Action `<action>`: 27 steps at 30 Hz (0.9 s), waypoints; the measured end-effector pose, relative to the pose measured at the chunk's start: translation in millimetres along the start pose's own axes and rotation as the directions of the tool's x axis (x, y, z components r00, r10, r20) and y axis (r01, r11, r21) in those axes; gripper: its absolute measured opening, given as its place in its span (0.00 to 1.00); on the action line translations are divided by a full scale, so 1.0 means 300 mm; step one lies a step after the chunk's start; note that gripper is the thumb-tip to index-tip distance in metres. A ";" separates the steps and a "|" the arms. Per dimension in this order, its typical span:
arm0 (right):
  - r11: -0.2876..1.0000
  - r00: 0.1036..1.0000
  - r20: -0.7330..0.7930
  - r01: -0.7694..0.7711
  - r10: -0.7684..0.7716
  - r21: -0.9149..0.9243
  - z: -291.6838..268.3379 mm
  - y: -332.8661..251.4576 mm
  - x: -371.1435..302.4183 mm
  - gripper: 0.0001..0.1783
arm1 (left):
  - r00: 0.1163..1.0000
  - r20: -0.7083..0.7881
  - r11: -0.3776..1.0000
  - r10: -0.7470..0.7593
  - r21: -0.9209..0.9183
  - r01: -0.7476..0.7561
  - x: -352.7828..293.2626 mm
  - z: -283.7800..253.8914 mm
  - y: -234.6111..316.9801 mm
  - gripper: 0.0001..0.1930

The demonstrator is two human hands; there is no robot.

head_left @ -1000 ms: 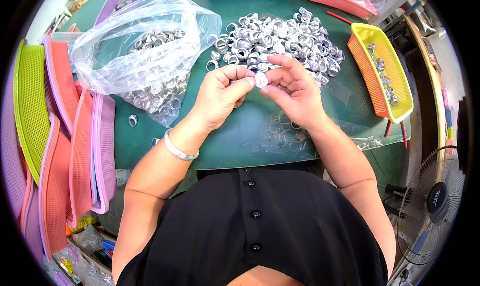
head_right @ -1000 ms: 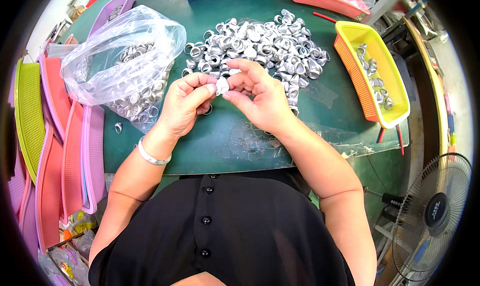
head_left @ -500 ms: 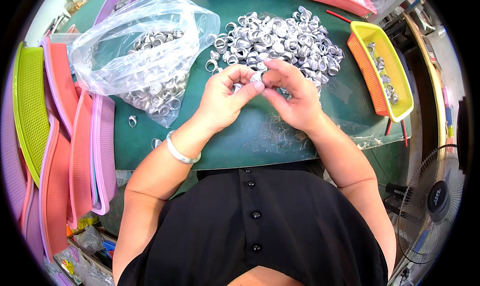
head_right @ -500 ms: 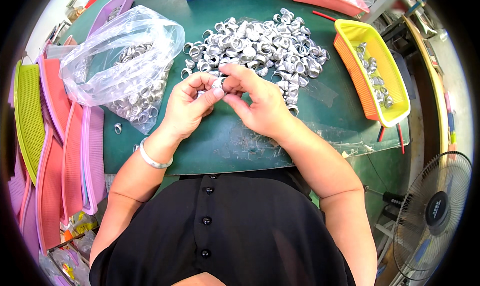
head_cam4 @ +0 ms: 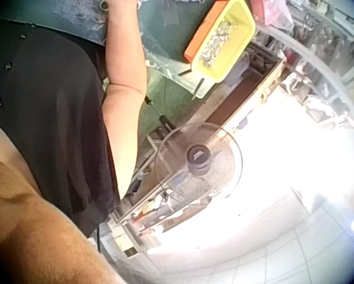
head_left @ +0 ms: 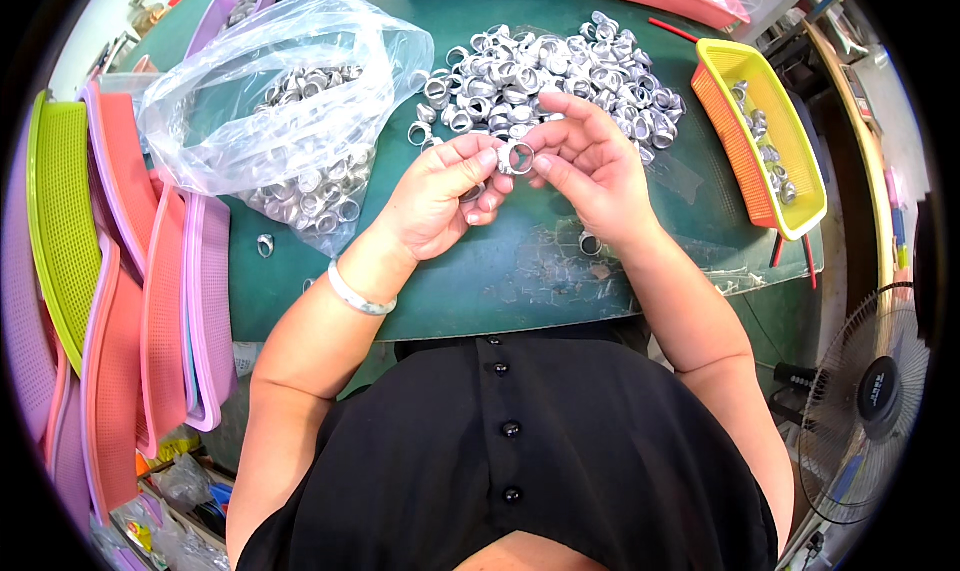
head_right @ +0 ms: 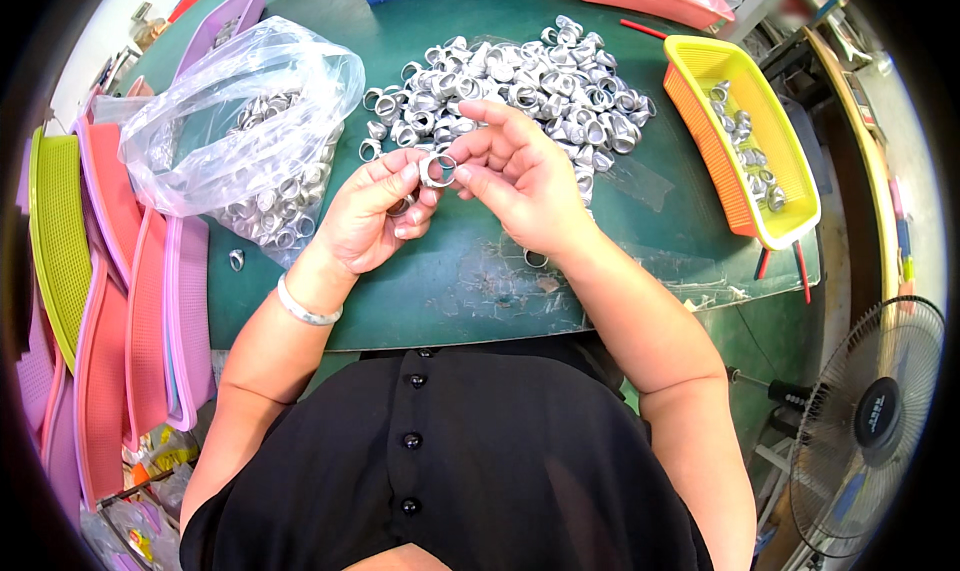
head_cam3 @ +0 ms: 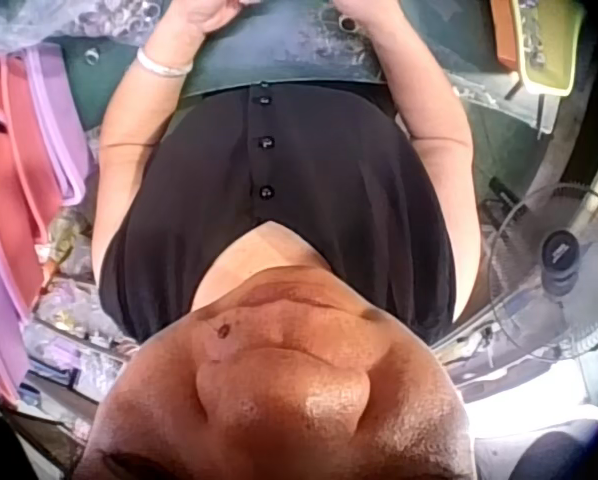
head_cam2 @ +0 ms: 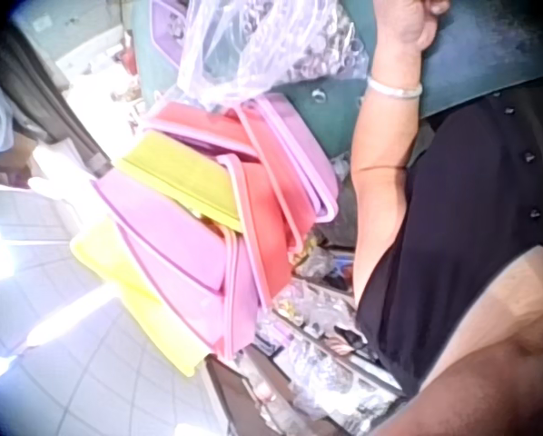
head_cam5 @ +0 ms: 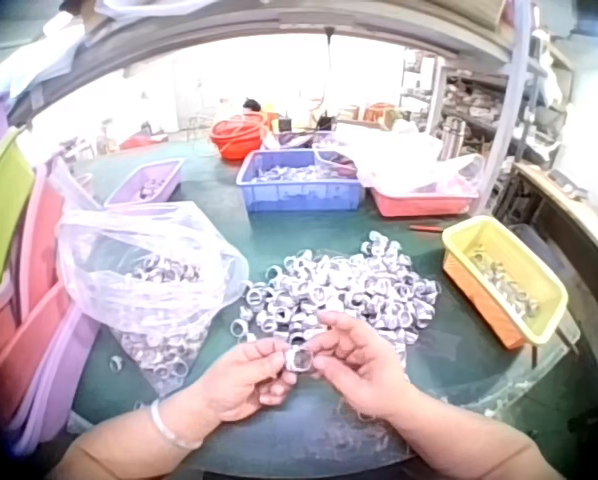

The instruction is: The person picks up small, silver, ring-shaped metal parts from a pile on a green workbench. They hold the parts with both hands, rotate them to view different angles, and then place them back onto the pile. The person repeats this process of picking up, rotating, and placing down the metal parts throughout the video.

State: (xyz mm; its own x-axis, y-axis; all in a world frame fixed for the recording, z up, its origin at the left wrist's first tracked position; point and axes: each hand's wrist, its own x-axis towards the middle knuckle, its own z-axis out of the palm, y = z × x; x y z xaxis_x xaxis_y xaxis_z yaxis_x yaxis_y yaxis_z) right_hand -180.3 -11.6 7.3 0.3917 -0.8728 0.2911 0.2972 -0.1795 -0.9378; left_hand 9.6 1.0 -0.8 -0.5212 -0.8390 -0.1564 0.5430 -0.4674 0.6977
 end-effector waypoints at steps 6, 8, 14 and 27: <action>0.998 0.999 -0.015 -0.035 0.036 0.049 0.005 -0.014 0.002 0.26 | 0.999 -0.027 0.999 0.019 0.035 -0.018 0.002 0.006 0.002 0.07; 0.998 0.999 -0.019 -0.045 0.046 0.043 0.005 -0.014 0.001 0.26 | 0.999 -0.035 0.999 0.021 0.044 -0.020 0.005 0.001 -0.002 0.07; 0.996 0.998 -0.002 -0.060 0.060 0.072 -0.006 -0.008 0.004 0.24 | 0.997 -0.080 0.998 0.011 0.059 -0.006 0.001 0.012 0.001 0.10; 0.996 0.998 -0.015 -0.054 0.054 -0.069 0.002 -0.008 -0.007 0.24 | 0.988 -0.150 0.999 0.032 0.048 -0.024 0.005 0.022 -0.002 0.08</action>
State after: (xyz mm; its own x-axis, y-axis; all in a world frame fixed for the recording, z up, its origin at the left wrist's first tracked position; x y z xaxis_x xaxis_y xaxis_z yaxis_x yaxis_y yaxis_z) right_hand -181.3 -9.1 9.2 0.3937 -0.8880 0.2376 0.2145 -0.1626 -0.9631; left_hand 4.3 1.9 3.1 -0.3989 -0.8857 -0.2376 0.5231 -0.4326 0.7344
